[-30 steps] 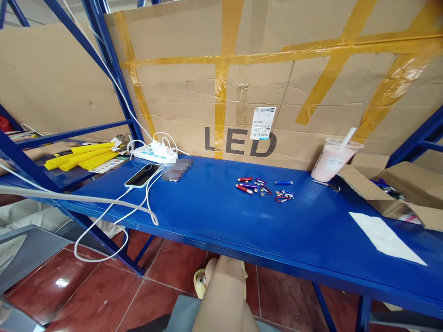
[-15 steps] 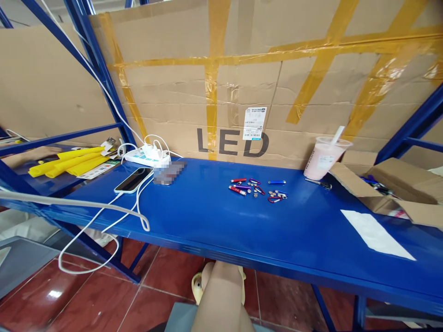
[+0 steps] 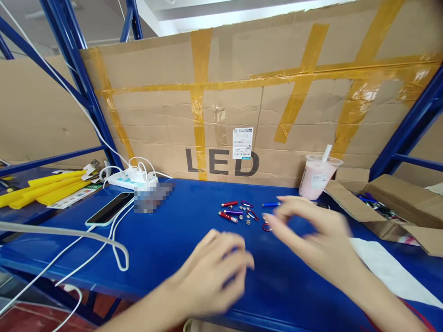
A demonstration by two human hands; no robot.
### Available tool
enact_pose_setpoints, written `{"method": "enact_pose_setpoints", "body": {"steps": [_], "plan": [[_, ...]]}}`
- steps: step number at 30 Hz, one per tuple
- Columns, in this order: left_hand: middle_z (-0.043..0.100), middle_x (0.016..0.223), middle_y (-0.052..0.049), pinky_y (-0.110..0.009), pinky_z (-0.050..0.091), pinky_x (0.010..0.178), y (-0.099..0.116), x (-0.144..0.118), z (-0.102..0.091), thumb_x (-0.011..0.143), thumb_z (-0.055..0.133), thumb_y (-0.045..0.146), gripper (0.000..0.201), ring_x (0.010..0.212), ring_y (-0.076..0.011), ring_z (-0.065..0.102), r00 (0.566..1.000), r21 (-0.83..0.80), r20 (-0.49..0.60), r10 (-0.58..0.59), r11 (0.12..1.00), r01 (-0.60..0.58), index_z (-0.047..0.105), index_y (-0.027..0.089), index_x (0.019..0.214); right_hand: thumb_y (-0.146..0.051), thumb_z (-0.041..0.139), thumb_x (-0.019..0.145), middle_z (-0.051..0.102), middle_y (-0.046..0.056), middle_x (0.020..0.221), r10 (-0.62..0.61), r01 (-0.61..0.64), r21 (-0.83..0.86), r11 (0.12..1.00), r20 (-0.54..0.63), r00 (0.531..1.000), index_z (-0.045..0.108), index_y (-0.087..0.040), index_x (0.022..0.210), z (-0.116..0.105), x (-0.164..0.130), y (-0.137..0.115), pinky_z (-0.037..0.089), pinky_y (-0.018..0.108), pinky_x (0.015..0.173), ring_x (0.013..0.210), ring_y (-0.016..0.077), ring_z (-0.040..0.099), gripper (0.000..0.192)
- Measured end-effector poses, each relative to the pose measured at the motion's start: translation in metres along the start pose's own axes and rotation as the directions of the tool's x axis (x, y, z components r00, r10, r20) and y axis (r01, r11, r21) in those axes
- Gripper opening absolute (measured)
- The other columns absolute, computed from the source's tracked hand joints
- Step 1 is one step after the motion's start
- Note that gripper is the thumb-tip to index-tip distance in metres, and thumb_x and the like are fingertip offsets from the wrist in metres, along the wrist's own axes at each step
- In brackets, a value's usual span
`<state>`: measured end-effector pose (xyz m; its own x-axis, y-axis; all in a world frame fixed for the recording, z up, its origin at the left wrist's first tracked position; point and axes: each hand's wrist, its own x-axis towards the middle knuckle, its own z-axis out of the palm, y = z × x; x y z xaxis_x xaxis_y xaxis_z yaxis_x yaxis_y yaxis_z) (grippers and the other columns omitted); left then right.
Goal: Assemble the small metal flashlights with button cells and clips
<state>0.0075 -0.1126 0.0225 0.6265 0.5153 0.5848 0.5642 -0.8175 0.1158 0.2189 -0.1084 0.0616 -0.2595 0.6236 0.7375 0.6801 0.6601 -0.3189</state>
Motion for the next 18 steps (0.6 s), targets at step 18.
{"method": "enact_pose_setpoints", "body": {"steps": [18], "plan": [[0.052,0.085,0.002,-0.02,0.038,0.065,-0.085,0.042,0.049,0.087,0.047,0.026,0.012,0.074,-0.0117,0.052,0.93,-0.087,0.304,-0.205,0.966,0.242,0.057,0.024,0.093,-0.017,0.067,0.07,0.064,0.002,0.078,0.213,-0.211,-0.058,0.976,0.475,0.854,0.071,-0.021,0.074,0.086,0.007,0.083,0.041,0.021,0.062,0.067,0.0129,0.058,0.007]]}}
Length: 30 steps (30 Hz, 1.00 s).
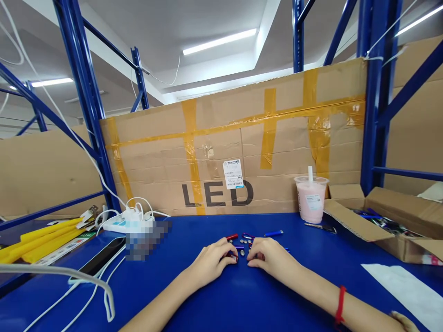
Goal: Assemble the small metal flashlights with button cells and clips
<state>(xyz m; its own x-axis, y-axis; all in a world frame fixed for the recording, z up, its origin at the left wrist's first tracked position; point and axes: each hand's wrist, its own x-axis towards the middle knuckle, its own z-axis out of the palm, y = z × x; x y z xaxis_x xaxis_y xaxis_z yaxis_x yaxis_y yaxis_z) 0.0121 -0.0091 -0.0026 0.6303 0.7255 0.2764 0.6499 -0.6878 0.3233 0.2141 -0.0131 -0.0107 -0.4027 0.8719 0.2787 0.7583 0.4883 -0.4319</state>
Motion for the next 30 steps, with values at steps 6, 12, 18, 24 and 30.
{"method": "enact_pose_setpoints", "body": {"steps": [6,12,18,24,30], "plan": [[0.044,0.074,0.002,-0.02,0.036,0.06,0.018,0.014,0.008,0.088,0.042,0.024,0.011,0.063,-0.0101,0.043,0.956,-0.254,-0.293,0.022,0.962,-0.101,0.051,0.018,0.089,-0.019,0.073,0.063,0.063,0.004,0.072,0.019,-0.019,0.012,1.0,-0.006,1.0,0.071,-0.015,0.072,-0.001,-0.005,0.003,0.041,0.019,0.055,0.061,0.0124,0.058,0.01],[0.047,0.088,-0.001,-0.024,0.038,0.067,0.02,0.028,0.024,0.089,0.037,0.025,0.009,0.068,-0.0108,0.045,0.933,-0.245,-0.359,0.033,0.961,-0.128,0.042,0.018,0.092,-0.014,0.07,0.066,0.061,0.001,0.073,-0.052,0.053,0.024,0.998,-0.06,0.997,0.07,-0.02,0.068,-0.015,-0.016,-0.001,0.039,0.021,0.06,0.066,0.0124,0.056,0.006],[0.056,0.095,-0.003,-0.026,0.039,0.077,0.022,0.013,0.028,0.093,0.031,0.025,0.009,0.086,-0.0133,0.052,0.917,-0.413,-0.398,0.022,0.889,-0.2,0.038,0.02,0.098,-0.019,0.062,0.075,0.06,0.001,0.072,-0.12,0.18,0.185,0.966,-0.292,0.949,0.071,-0.021,0.077,-0.015,-0.013,0.016,0.044,0.02,0.06,0.062,0.0106,0.056,0.009],[0.051,0.073,0.001,-0.023,0.036,0.066,0.037,-0.001,0.033,0.094,0.03,0.025,0.008,0.066,-0.0107,0.046,0.959,-0.462,-0.27,0.09,0.861,-0.211,0.036,0.02,0.093,-0.025,0.055,0.08,0.063,0.004,0.077,-0.006,0.189,0.402,0.896,-0.415,0.91,0.07,-0.019,0.078,-0.01,-0.016,0.017,0.047,0.017,0.05,0.066,0.0112,0.06,0.016],[0.049,0.071,0.0,-0.024,0.036,0.066,0.042,-0.001,0.033,0.092,0.03,0.024,0.008,0.066,-0.0119,0.044,0.98,-0.493,-0.197,0.011,0.863,-0.109,0.037,0.019,0.093,-0.028,0.057,0.078,0.064,0.005,0.077,0.014,0.181,0.416,0.891,-0.423,0.906,0.07,-0.018,0.075,-0.013,-0.02,0.008,0.045,0.016,0.043,0.063,0.0119,0.059,0.016]]}}
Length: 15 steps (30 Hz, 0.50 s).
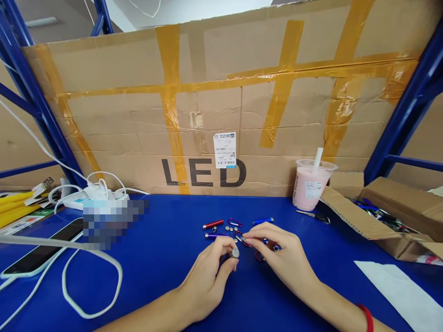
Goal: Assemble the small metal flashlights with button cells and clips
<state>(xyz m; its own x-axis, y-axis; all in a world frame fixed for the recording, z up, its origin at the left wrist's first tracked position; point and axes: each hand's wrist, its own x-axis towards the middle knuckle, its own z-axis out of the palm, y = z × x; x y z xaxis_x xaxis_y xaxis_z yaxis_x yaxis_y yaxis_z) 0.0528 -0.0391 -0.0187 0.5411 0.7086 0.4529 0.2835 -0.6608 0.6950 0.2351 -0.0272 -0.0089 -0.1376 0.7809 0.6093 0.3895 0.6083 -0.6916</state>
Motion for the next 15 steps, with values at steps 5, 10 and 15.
{"method": "enact_pose_setpoints", "body": {"steps": [5,10,15], "plan": [[0.051,0.082,-0.002,-0.026,0.036,0.073,0.0,0.003,0.0,0.091,0.031,0.022,0.01,0.078,-0.0148,0.046,0.997,0.079,0.006,-0.073,0.994,0.072,0.04,0.019,0.095,-0.032,0.057,0.079,0.063,0.006,0.078,0.03,-0.031,0.012,0.999,0.06,0.998,0.069,-0.017,0.075,0.0,-0.001,-0.001,0.046,0.017,0.045,0.062,0.0119,0.058,0.019],[0.052,0.087,-0.001,-0.025,0.036,0.069,-0.004,0.007,-0.001,0.092,0.029,0.024,0.011,0.074,-0.0134,0.048,0.996,0.03,-0.045,-0.07,0.997,0.072,0.039,0.02,0.096,-0.037,0.057,0.078,0.06,0.007,0.079,0.03,-0.03,0.011,0.999,0.063,0.998,0.067,-0.015,0.076,0.0,0.0,-0.005,0.049,0.019,0.046,0.061,0.0115,0.058,0.025],[0.053,0.086,0.0,-0.027,0.037,0.071,-0.009,0.011,-0.009,0.091,0.033,0.024,0.01,0.077,-0.0144,0.051,0.999,0.131,-0.036,-0.015,0.991,0.019,0.039,0.022,0.098,-0.045,0.059,0.075,0.06,0.008,0.084,0.064,-0.063,-0.01,0.998,0.045,0.997,0.065,-0.013,0.08,0.003,0.001,-0.005,0.05,0.02,0.047,0.058,0.0113,0.059,0.033]]}}
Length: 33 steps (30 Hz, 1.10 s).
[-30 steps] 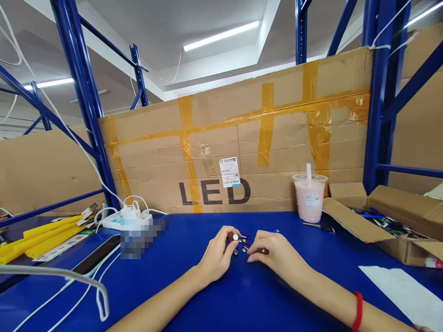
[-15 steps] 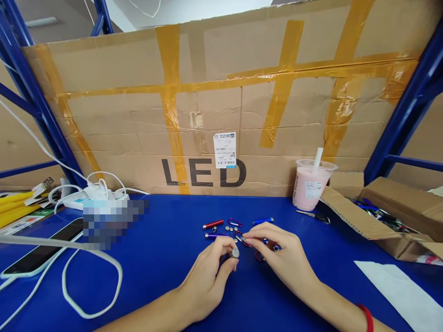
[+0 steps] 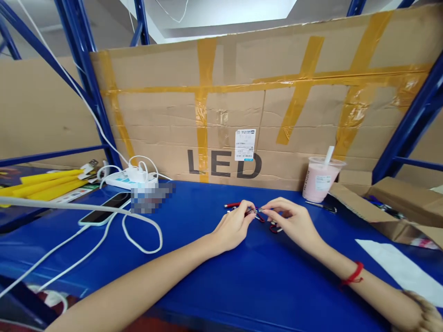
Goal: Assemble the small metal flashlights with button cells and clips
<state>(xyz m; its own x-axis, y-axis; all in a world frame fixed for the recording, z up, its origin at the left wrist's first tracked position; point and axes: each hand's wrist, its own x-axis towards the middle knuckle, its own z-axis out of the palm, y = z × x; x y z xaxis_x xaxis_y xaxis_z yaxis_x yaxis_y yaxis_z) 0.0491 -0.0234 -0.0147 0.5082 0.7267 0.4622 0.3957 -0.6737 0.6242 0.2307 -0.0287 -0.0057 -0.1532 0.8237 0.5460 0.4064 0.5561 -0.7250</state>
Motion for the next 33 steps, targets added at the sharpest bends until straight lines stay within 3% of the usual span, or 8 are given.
{"method": "enact_pose_setpoints", "body": {"steps": [3,7,11,20,27,33], "plan": [[0.053,0.083,0.0,-0.025,0.038,0.068,-0.003,0.002,0.0,0.092,0.031,0.025,0.011,0.075,-0.0142,0.052,1.0,0.002,-0.016,0.014,1.0,-0.014,0.038,0.021,0.1,-0.049,0.059,0.073,0.061,0.008,0.082,0.025,-0.025,-0.012,1.0,0.008,1.0,0.064,-0.012,0.08,0.001,0.001,0.002,0.048,0.02,0.046,0.058,0.0123,0.059,0.039],[0.053,0.081,-0.001,-0.024,0.039,0.063,-0.001,-0.001,0.004,0.093,0.029,0.025,0.013,0.072,-0.0137,0.052,1.0,0.013,-0.008,0.028,1.0,-0.028,0.036,0.019,0.103,-0.052,0.059,0.071,0.06,0.005,0.063,0.072,-0.07,-0.057,0.996,0.033,0.997,0.063,-0.012,0.083,0.001,-0.001,0.002,0.046,0.02,0.043,0.051,0.0122,0.056,0.042],[0.054,0.081,-0.002,-0.025,0.039,0.06,0.005,-0.008,0.005,0.092,0.03,0.026,0.015,0.066,-0.0141,0.052,0.998,0.023,0.045,0.053,0.998,-0.054,0.037,0.019,0.104,-0.05,0.059,0.072,0.056,0.002,0.054,0.042,-0.04,-0.03,0.999,0.057,0.997,0.062,-0.014,0.081,0.002,-0.005,-0.001,0.045,0.02,0.044,0.046,0.0106,0.053,0.037],[0.058,0.092,-0.004,-0.027,0.039,0.075,0.004,-0.01,0.002,0.091,0.036,0.024,0.012,0.083,-0.0151,0.053,1.0,-0.09,0.019,0.014,0.996,-0.012,0.043,0.019,0.099,-0.045,0.059,0.073,0.059,0.005,0.073,-0.057,0.057,0.015,0.998,-0.006,0.998,0.062,-0.016,0.073,-0.003,-0.008,-0.004,0.045,0.021,0.041,0.044,0.0098,0.054,0.029],[0.056,0.094,-0.003,-0.027,0.039,0.076,0.002,-0.009,0.001,0.091,0.036,0.024,0.012,0.085,-0.0152,0.051,0.999,-0.014,0.033,0.038,0.999,-0.037,0.045,0.019,0.096,-0.041,0.059,0.075,0.06,0.005,0.075,-0.093,0.086,0.06,0.994,0.12,0.988,0.066,-0.017,0.069,-0.001,-0.011,-0.012,0.045,0.019,0.042,0.043,0.0072,0.052,0.026],[0.057,0.095,-0.005,-0.028,0.038,0.08,0.001,-0.008,0.002,0.093,0.031,0.025,0.021,0.087,-0.0168,0.049,0.99,0.101,0.063,0.128,0.986,-0.134,0.051,0.018,0.098,-0.042,0.062,0.072,0.059,0.004,0.074,-0.027,0.013,0.123,0.992,0.11,0.994,0.065,-0.014,0.068,-0.004,-0.008,-0.009,0.043,0.018,0.042,0.043,0.0053,0.051,0.029]]}}
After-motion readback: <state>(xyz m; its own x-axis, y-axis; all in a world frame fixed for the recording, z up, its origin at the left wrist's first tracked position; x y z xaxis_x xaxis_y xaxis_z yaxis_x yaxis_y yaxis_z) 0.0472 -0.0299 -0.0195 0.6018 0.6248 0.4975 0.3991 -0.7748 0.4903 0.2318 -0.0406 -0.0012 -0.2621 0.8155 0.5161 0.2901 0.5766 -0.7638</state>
